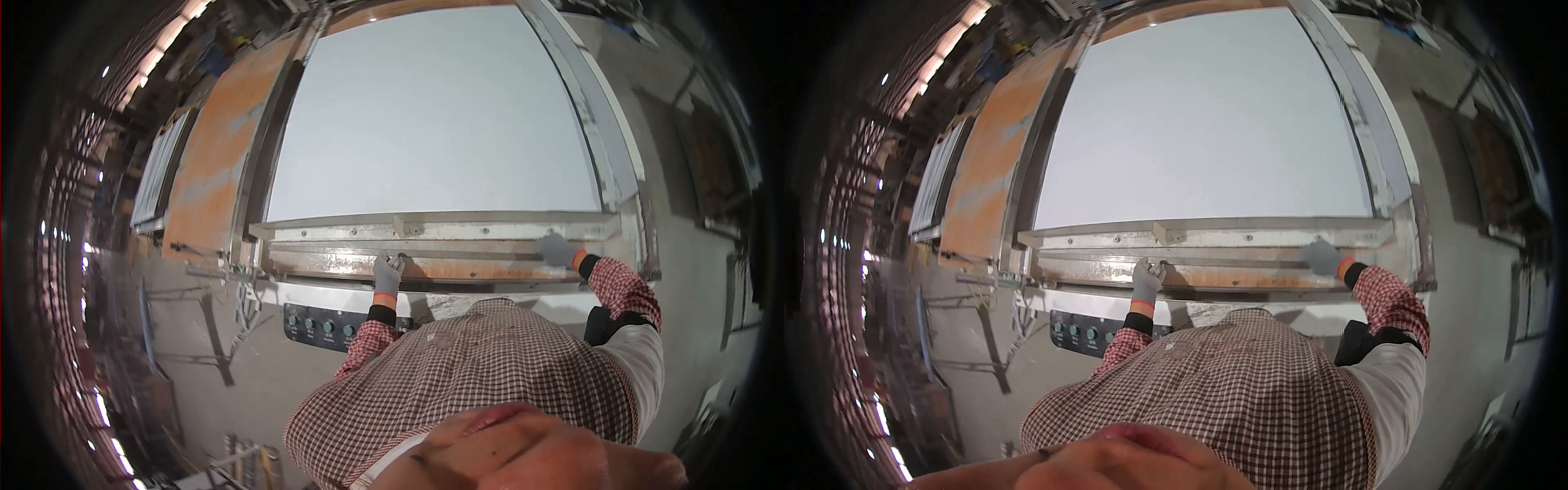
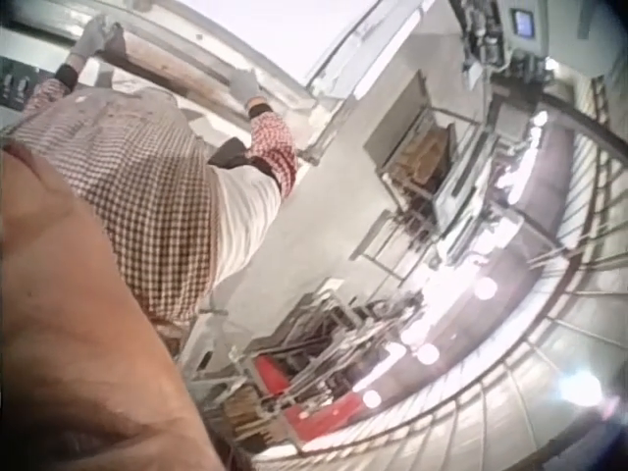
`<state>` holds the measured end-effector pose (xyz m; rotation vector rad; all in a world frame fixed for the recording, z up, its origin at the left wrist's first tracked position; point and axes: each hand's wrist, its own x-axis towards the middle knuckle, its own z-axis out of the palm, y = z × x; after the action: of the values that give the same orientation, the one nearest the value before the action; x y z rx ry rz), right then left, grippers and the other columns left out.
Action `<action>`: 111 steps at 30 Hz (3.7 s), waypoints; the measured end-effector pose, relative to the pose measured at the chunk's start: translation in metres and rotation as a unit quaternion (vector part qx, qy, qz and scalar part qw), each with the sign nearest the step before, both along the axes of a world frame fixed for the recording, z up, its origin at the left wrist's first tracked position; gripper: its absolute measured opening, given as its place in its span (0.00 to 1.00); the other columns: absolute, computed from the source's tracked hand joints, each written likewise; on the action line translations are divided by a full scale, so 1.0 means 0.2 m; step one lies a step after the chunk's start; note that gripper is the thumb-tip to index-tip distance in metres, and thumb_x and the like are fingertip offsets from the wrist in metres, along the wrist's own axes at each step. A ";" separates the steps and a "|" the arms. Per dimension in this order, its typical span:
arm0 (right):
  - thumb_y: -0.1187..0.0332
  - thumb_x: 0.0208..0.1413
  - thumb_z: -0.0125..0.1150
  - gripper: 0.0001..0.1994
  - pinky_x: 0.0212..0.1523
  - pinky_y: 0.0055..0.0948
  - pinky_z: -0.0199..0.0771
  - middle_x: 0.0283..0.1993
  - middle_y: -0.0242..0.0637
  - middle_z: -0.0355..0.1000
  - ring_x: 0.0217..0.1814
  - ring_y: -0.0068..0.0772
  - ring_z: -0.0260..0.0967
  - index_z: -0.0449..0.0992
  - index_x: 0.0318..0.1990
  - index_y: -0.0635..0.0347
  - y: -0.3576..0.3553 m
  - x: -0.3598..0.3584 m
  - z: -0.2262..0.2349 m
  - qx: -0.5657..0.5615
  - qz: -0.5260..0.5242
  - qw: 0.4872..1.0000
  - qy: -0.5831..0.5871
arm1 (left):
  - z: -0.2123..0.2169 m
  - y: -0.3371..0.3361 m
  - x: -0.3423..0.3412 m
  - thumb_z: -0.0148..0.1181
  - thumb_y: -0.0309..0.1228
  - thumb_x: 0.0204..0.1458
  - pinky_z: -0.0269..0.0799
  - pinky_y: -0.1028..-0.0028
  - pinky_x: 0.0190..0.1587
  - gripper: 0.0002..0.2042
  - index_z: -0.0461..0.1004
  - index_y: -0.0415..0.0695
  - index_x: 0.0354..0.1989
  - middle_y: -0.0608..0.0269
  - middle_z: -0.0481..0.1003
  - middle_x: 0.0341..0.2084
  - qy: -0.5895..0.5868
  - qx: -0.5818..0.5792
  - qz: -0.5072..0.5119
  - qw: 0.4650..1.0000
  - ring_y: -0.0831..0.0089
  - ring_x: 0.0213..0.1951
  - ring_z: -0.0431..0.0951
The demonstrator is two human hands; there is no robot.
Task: Processing building panels using industrial machinery, trimming edges with a utility knife, and moving material components.
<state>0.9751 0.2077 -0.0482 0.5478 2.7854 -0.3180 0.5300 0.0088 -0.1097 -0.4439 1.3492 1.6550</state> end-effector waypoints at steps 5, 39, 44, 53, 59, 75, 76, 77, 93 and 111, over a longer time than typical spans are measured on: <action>0.69 0.44 0.54 0.11 0.36 0.44 0.72 0.32 0.52 0.74 0.35 0.57 0.71 0.76 0.34 0.64 -0.09 0.02 -0.10 -0.101 0.012 0.993 0.052 | -0.20 -0.21 0.02 0.50 0.44 0.55 0.68 0.62 0.45 0.12 0.65 0.49 0.36 0.61 0.68 0.33 0.385 0.064 -0.190 0.901 0.64 0.38 0.70; 0.50 0.51 0.55 0.25 0.46 0.48 0.72 0.41 0.57 0.74 0.47 0.57 0.72 0.74 0.45 0.65 1.62 -0.04 0.08 0.119 -0.577 0.791 0.165 | 0.53 1.19 0.44 0.52 0.51 0.51 0.45 0.51 0.65 0.36 0.57 0.33 0.60 0.34 0.57 0.59 0.822 -0.011 -0.454 0.343 0.40 0.62 0.54; 0.44 0.55 0.48 0.28 0.52 0.50 0.68 0.47 0.51 0.74 0.52 0.55 0.70 0.76 0.46 0.60 1.42 -0.21 0.37 0.031 -0.571 0.820 0.032 | 0.49 1.22 0.39 0.54 0.49 0.51 0.46 0.49 0.63 0.35 0.57 0.32 0.59 0.33 0.56 0.58 0.838 -0.010 -0.423 0.345 0.38 0.61 0.53; 0.49 0.52 0.47 0.22 0.42 0.47 0.73 0.39 0.47 0.76 0.43 0.49 0.74 0.79 0.36 0.58 0.59 0.21 0.18 0.114 -0.301 0.939 -0.118 | 0.78 0.01 0.94 0.46 0.42 0.60 0.68 0.66 0.50 0.16 0.74 0.45 0.44 0.54 0.75 0.42 0.460 0.307 -0.608 0.569 0.56 0.44 0.74; 0.55 0.53 0.53 0.16 0.33 0.45 0.68 0.28 0.50 0.72 0.31 0.51 0.71 0.73 0.32 0.63 -0.49 -0.96 0.74 -0.058 -0.091 0.980 0.167 | 0.52 -1.02 0.55 0.49 0.35 0.61 0.68 0.71 0.51 0.14 0.72 0.40 0.48 0.63 0.74 0.46 0.528 0.193 -0.424 0.710 0.70 0.45 0.73; 0.49 0.42 0.63 0.46 0.68 0.45 0.45 0.68 0.57 0.48 0.70 0.55 0.45 0.53 0.64 0.73 -1.96 -2.26 0.06 0.061 0.158 0.976 0.135 | 0.23 -2.84 0.48 0.54 0.39 0.57 0.65 0.74 0.55 0.24 0.66 0.36 0.57 0.56 0.72 0.50 0.119 -0.226 -0.188 0.949 0.70 0.53 0.71; 0.49 0.42 0.63 0.46 0.68 0.45 0.45 0.68 0.57 0.48 0.70 0.55 0.45 0.53 0.64 0.73 -1.93 -2.21 0.06 0.069 0.144 0.979 0.125 | 0.14 -2.83 0.52 0.55 0.39 0.57 0.65 0.74 0.55 0.24 0.66 0.36 0.57 0.55 0.72 0.50 0.110 -0.217 -0.199 0.949 0.70 0.53 0.71; 0.50 0.41 0.63 0.47 0.68 0.45 0.45 0.68 0.58 0.47 0.70 0.56 0.45 0.52 0.64 0.73 -1.93 -2.20 0.05 0.021 0.118 0.983 0.140 | 0.07 -2.85 0.52 0.55 0.39 0.57 0.65 0.73 0.55 0.24 0.66 0.36 0.57 0.55 0.72 0.50 0.105 -0.213 -0.210 0.948 0.69 0.53 0.71; 0.47 0.48 0.59 0.45 0.69 0.48 0.41 0.68 0.61 0.44 0.71 0.61 0.39 0.51 0.62 0.78 -2.24 -2.30 -0.01 -0.076 -0.256 0.960 0.085 | -0.30 -2.65 -2.09 0.54 0.44 0.56 0.64 0.71 0.57 0.27 0.66 0.36 0.57 0.49 0.71 0.53 0.327 -0.194 -0.425 0.821 0.61 0.55 0.71; 0.52 0.52 0.60 0.29 0.58 0.39 0.63 0.61 0.55 0.62 0.60 0.53 0.61 0.71 0.50 0.72 -2.29 -2.98 0.10 0.150 -0.740 0.638 0.151 | 0.69 0.18 -2.93 0.49 0.33 0.49 0.73 0.64 0.43 0.11 0.78 0.52 0.37 0.63 0.75 0.44 0.778 0.275 -0.550 0.129 0.60 0.42 0.77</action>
<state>0.3794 -0.2506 -0.0288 2.9591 1.8060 -0.2091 -0.0564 0.0440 0.0283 2.8262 1.0477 0.3771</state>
